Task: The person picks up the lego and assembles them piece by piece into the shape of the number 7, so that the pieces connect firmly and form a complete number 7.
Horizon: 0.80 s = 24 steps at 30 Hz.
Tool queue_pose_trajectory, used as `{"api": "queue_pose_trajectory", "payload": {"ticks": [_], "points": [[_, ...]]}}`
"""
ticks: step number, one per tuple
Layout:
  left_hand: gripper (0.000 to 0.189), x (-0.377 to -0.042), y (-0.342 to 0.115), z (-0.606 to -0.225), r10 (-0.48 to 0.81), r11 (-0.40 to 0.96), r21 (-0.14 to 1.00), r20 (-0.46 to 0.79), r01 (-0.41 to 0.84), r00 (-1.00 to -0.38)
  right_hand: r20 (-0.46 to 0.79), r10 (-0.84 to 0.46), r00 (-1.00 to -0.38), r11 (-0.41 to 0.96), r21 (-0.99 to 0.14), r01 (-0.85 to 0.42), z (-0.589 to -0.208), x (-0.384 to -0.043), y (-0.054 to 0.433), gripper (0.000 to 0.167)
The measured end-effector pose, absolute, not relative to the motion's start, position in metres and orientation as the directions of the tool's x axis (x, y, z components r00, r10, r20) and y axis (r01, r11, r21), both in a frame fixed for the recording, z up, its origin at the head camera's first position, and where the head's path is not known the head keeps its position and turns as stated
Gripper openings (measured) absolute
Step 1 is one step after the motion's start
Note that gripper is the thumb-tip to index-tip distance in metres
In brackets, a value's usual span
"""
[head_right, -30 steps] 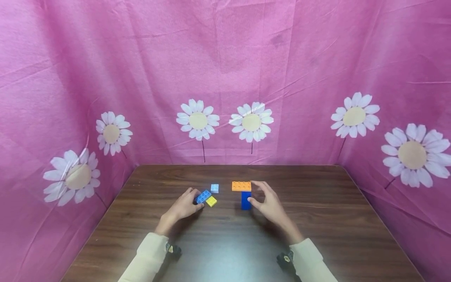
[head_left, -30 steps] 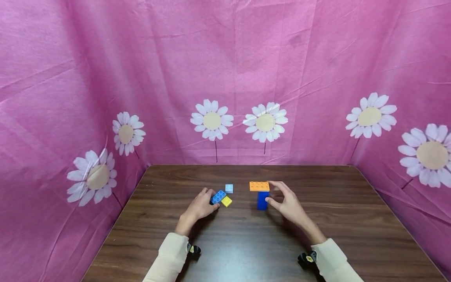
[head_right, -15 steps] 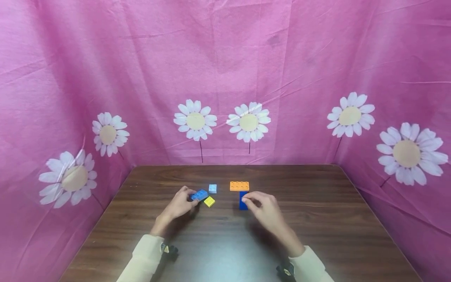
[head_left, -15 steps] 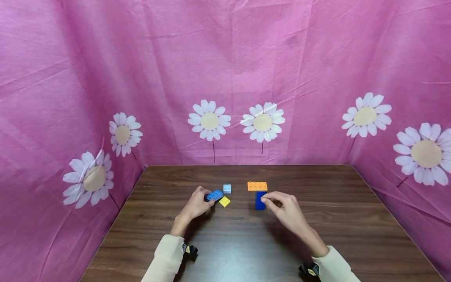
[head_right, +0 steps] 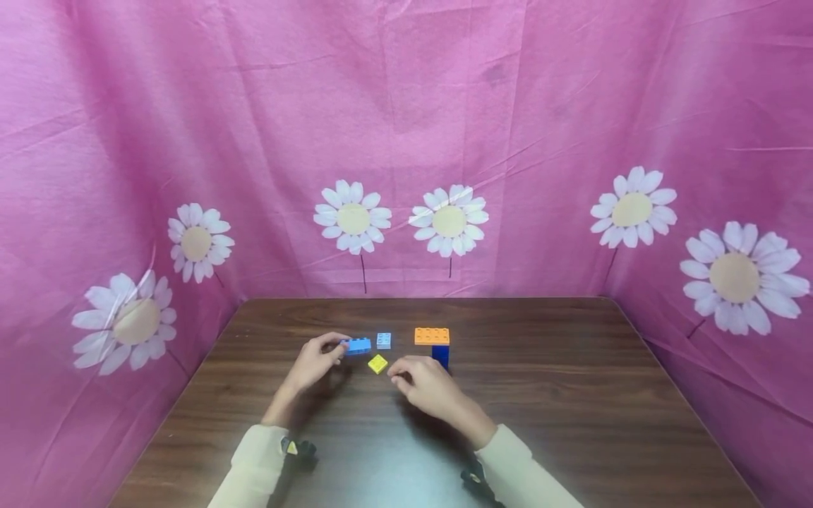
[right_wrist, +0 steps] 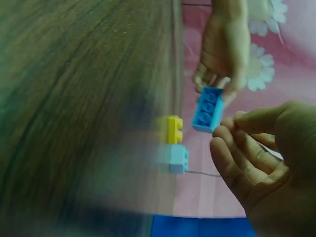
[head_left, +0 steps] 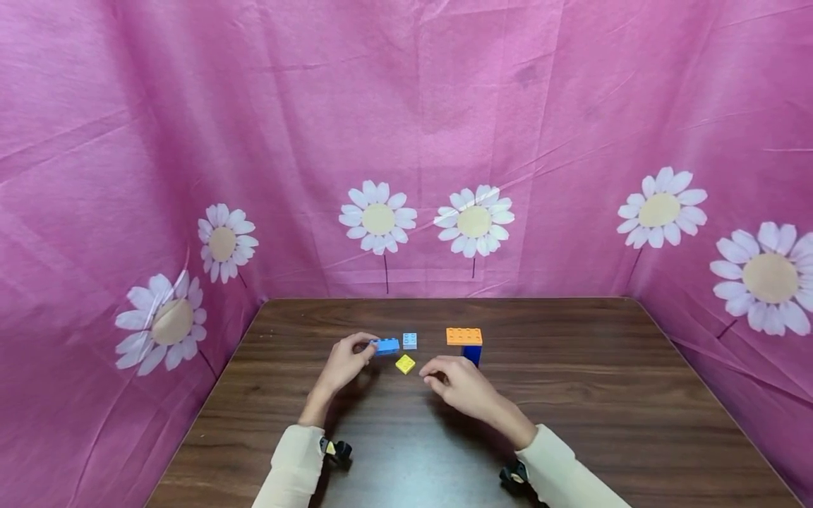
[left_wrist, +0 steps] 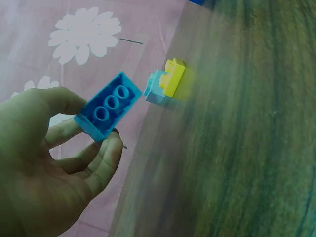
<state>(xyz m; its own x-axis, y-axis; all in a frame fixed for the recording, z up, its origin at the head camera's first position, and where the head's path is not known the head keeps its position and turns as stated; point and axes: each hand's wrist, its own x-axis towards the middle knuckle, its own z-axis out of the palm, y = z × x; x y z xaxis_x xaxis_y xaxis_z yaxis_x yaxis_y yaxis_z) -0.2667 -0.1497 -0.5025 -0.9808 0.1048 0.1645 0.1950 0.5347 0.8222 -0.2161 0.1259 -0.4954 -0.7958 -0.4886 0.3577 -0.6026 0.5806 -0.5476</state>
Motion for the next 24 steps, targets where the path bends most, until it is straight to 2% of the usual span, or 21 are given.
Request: {"api": "queue_pose_trajectory", "payload": {"ticks": [5, 12, 20, 24], "points": [[0.021, -0.269, -0.15, -0.501, 0.05, 0.407, 0.902, 0.132, 0.141, -0.99, 0.29, -0.525, -0.8, 0.625, -0.506, -0.594, -0.499, -0.225, 0.108, 0.014], [0.031, -0.273, -0.149, -0.502, 0.007, 0.339, 0.938, 0.078, 0.076, -0.997, 0.185, -0.514, -0.838, 0.747, -0.383, -0.543, -0.5, -0.237, 0.089, 0.027], [0.032, -0.275, -0.145, -0.504, 0.029, 0.185, 0.977, 0.102, 0.106, -0.994, 0.119, -0.552, -0.825, 0.778, -0.28, -0.562, -0.501, -0.242, 0.077, 0.04], [0.033, -0.274, -0.143, -0.505, 0.043, 0.122, 0.988, 0.087, 0.092, -0.995, 0.087, -0.587, -0.805, 0.769, -0.25, -0.588, -0.502, -0.243, 0.074, 0.041]]}}
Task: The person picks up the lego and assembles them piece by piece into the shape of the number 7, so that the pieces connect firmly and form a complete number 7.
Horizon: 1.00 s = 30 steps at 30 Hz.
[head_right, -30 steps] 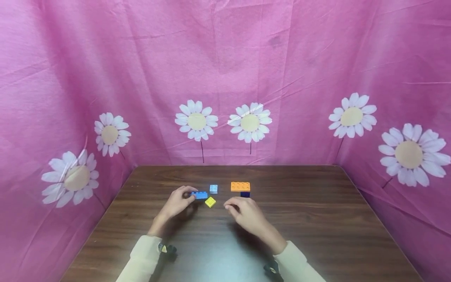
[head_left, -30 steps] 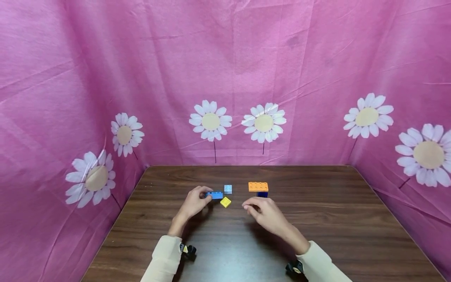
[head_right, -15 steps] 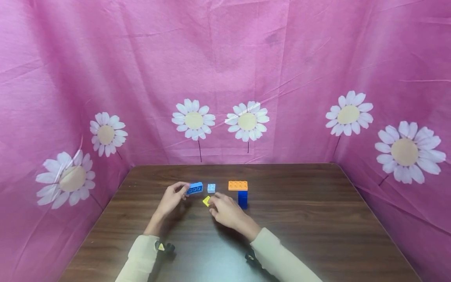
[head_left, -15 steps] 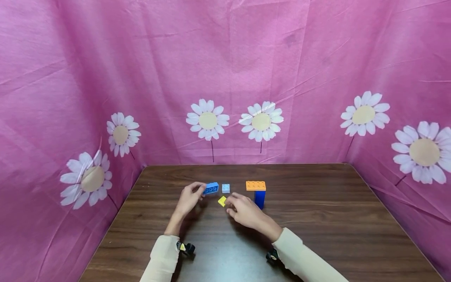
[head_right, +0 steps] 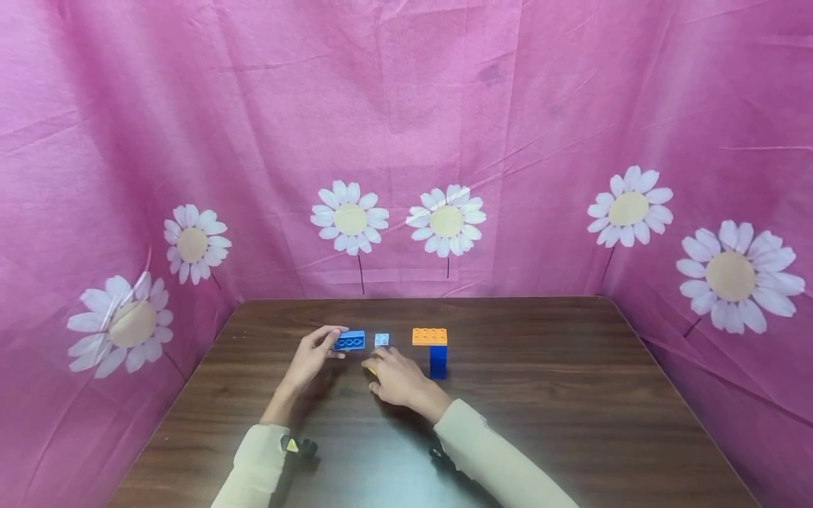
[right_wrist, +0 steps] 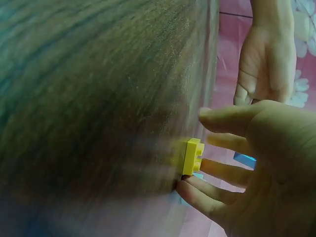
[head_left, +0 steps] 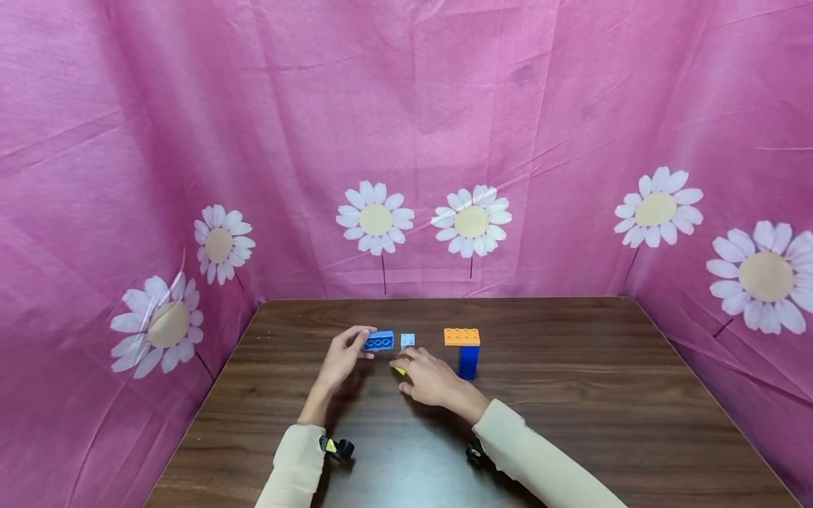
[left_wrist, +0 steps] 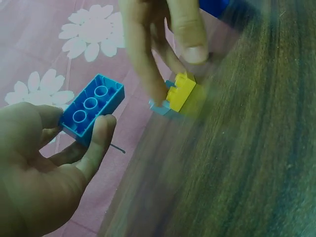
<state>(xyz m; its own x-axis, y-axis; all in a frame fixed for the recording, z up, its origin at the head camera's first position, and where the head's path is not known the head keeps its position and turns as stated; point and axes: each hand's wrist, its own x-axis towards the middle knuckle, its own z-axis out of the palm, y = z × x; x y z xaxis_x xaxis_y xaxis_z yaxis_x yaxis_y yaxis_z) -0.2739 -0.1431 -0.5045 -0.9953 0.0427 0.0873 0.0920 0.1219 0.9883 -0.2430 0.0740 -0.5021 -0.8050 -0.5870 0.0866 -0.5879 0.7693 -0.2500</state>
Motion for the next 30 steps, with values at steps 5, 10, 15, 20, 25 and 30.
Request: {"api": "queue_pose_trajectory", "payload": {"ticks": [5, 10, 15, 20, 25, 30], "points": [[0.031, -0.273, -0.141, -0.506, 0.066, 0.067, 0.996, 0.056, 0.061, -0.996, 0.088, -0.598, -0.797, 0.765, -0.233, -0.6, -0.502, -0.244, 0.075, 0.019], [0.031, -0.271, -0.141, -0.506, 0.086, 0.048, 0.998, 0.046, 0.051, -0.995, 0.083, -0.618, -0.782, 0.747, -0.25, -0.616, -0.503, -0.246, 0.077, 0.017], [0.029, -0.27, -0.14, -0.506, 0.053, 0.121, 0.992, 0.038, 0.044, -0.998, 0.053, -0.647, -0.761, 0.724, -0.269, -0.635, -0.502, -0.246, 0.081, 0.026], [0.029, -0.27, -0.14, -0.506, 0.038, 0.116, 0.993, 0.007, 0.012, -0.999, 0.035, -0.663, -0.748, 0.711, -0.286, -0.643, -0.502, -0.245, 0.084, 0.027], [0.029, -0.27, -0.14, -0.507, 0.035, 0.095, 0.996, 0.0, 0.003, -0.999, 0.042, -0.654, -0.756, 0.712, -0.307, -0.632, -0.501, -0.246, 0.085, 0.026], [0.031, -0.27, -0.14, -0.507, 0.058, 0.046, 0.999, -0.005, -0.003, -0.998, 0.055, -0.651, -0.757, 0.707, -0.319, -0.632, -0.502, -0.245, 0.086, 0.025]]}}
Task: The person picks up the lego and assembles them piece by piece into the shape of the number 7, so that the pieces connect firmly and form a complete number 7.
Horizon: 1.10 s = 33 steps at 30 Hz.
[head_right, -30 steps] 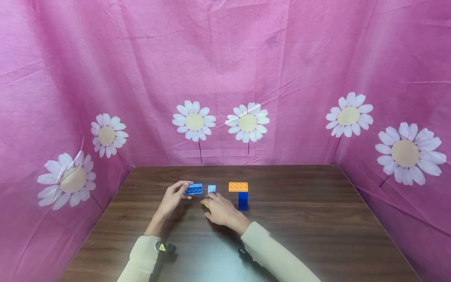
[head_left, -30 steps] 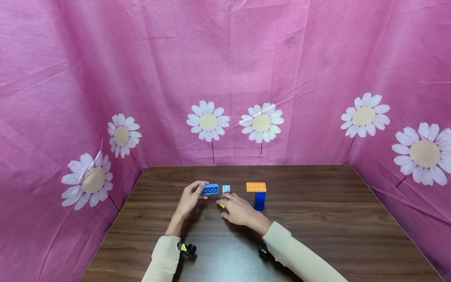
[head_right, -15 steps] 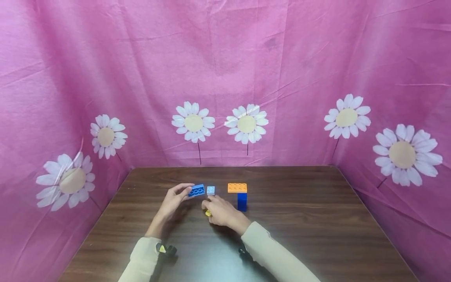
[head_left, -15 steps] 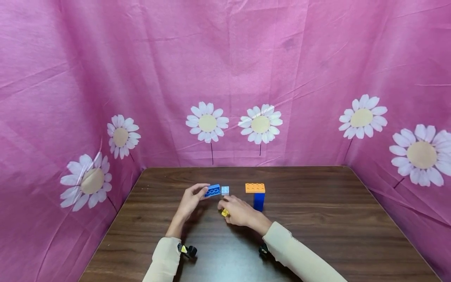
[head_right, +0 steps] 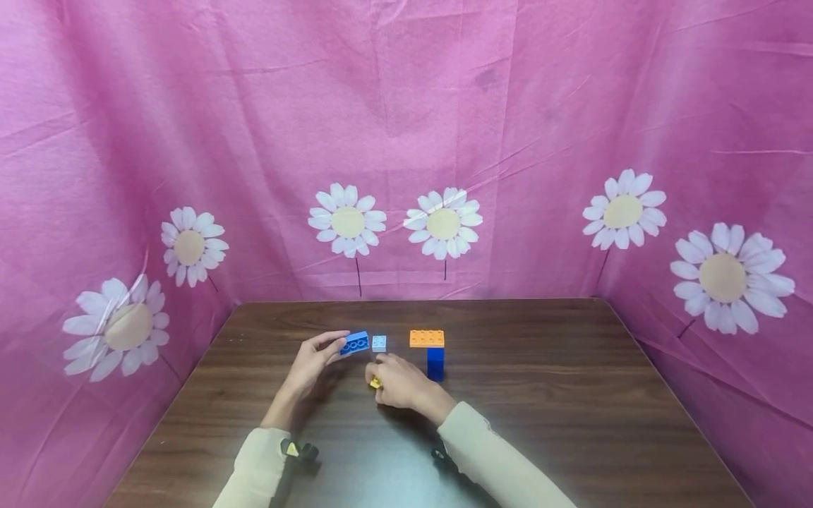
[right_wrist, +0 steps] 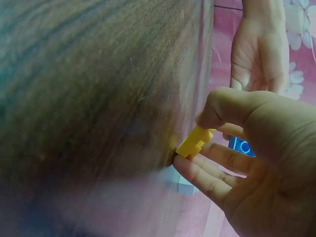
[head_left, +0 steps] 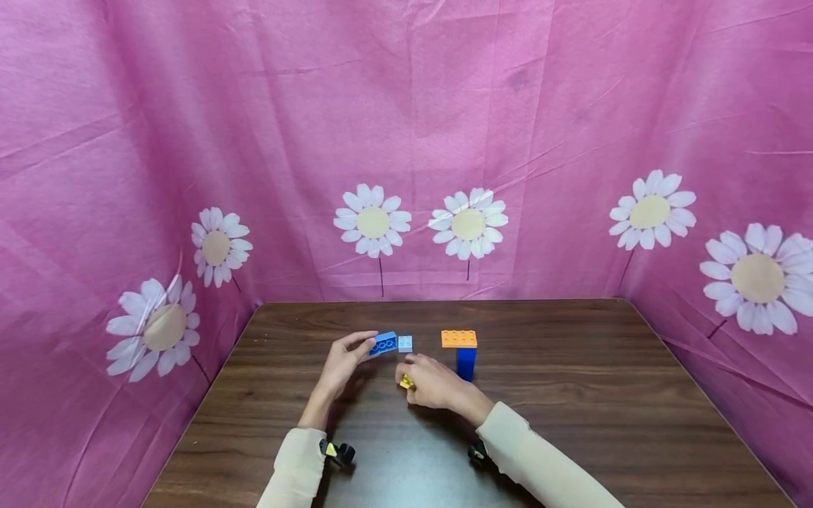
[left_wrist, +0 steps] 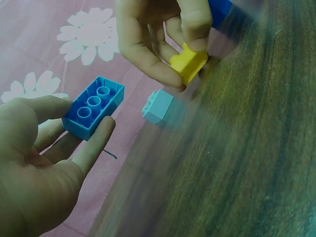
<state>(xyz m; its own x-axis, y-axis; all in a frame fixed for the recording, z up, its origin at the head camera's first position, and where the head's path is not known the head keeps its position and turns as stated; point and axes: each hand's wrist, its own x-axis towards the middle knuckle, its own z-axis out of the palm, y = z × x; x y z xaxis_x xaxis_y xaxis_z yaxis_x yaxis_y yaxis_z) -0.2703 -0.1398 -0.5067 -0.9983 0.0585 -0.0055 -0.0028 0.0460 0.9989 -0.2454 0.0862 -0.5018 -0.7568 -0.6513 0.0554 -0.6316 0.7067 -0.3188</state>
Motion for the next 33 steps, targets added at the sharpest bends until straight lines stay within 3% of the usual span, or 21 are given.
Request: {"api": "queue_pose_trajectory", "payload": {"ticks": [11, 33], "points": [[0.032, -0.269, -0.141, -0.506, 0.086, -0.072, 0.997, -0.025, -0.031, -0.996, 0.187, -0.576, -0.796, 0.653, -0.481, -0.585, -0.496, -0.244, 0.087, 0.024], [0.036, -0.259, -0.146, -0.486, 0.123, -0.071, 0.997, 0.042, 0.033, -0.992, 0.419, -0.494, -0.762, 0.514, -0.566, -0.645, -0.475, -0.235, 0.075, 0.019]]}}
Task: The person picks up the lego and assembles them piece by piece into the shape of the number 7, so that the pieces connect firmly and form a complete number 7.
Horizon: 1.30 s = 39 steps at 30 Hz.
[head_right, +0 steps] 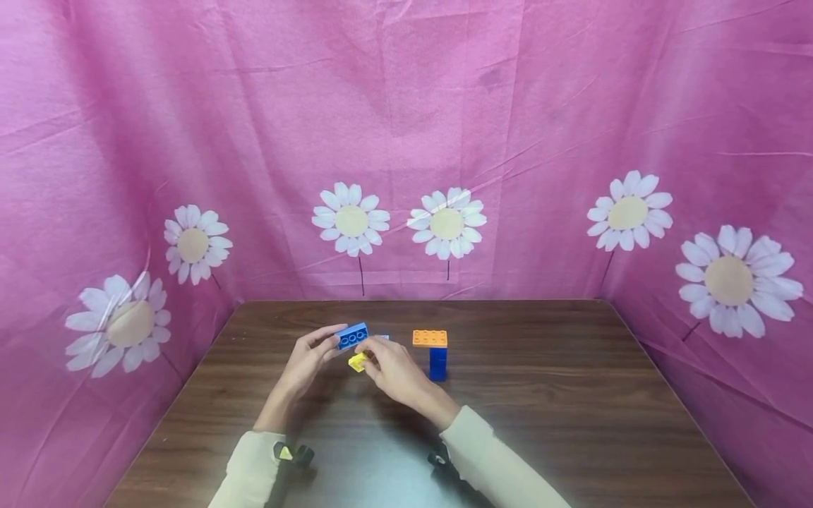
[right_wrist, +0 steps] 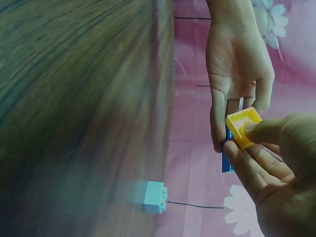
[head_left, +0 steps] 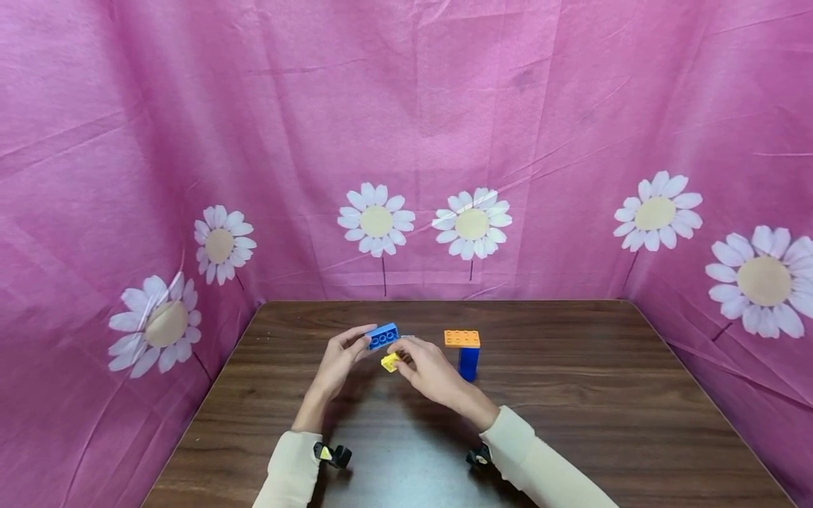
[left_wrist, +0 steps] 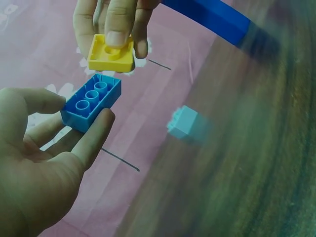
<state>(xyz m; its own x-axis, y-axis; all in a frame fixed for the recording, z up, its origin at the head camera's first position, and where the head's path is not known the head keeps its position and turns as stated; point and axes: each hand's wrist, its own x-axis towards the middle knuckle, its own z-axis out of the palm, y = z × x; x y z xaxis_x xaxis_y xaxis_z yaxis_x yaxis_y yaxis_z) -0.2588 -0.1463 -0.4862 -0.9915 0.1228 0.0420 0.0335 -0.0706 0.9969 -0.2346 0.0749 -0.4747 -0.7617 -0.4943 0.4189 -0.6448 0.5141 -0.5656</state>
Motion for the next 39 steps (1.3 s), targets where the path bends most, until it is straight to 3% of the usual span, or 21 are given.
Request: {"api": "queue_pose_trajectory", "payload": {"ticks": [20, 30, 39], "points": [[0.046, -0.243, -0.14, -0.457, 0.234, -0.113, 0.985, 0.152, 0.128, -0.96, 0.583, -0.297, -0.757, 0.448, -0.615, -0.649, -0.454, -0.234, 0.067, 0.014], [0.056, -0.237, -0.137, -0.448, 0.297, -0.018, 0.973, 0.226, 0.231, -0.928, 0.629, -0.23, -0.743, 0.501, -0.578, -0.645, -0.449, -0.235, 0.065, 0.015], [0.051, -0.234, -0.129, -0.444, 0.274, -0.03, 0.974, 0.225, 0.226, -0.935, 0.665, -0.185, -0.723, 0.514, -0.562, -0.648, -0.449, -0.233, 0.067, 0.016]]}}
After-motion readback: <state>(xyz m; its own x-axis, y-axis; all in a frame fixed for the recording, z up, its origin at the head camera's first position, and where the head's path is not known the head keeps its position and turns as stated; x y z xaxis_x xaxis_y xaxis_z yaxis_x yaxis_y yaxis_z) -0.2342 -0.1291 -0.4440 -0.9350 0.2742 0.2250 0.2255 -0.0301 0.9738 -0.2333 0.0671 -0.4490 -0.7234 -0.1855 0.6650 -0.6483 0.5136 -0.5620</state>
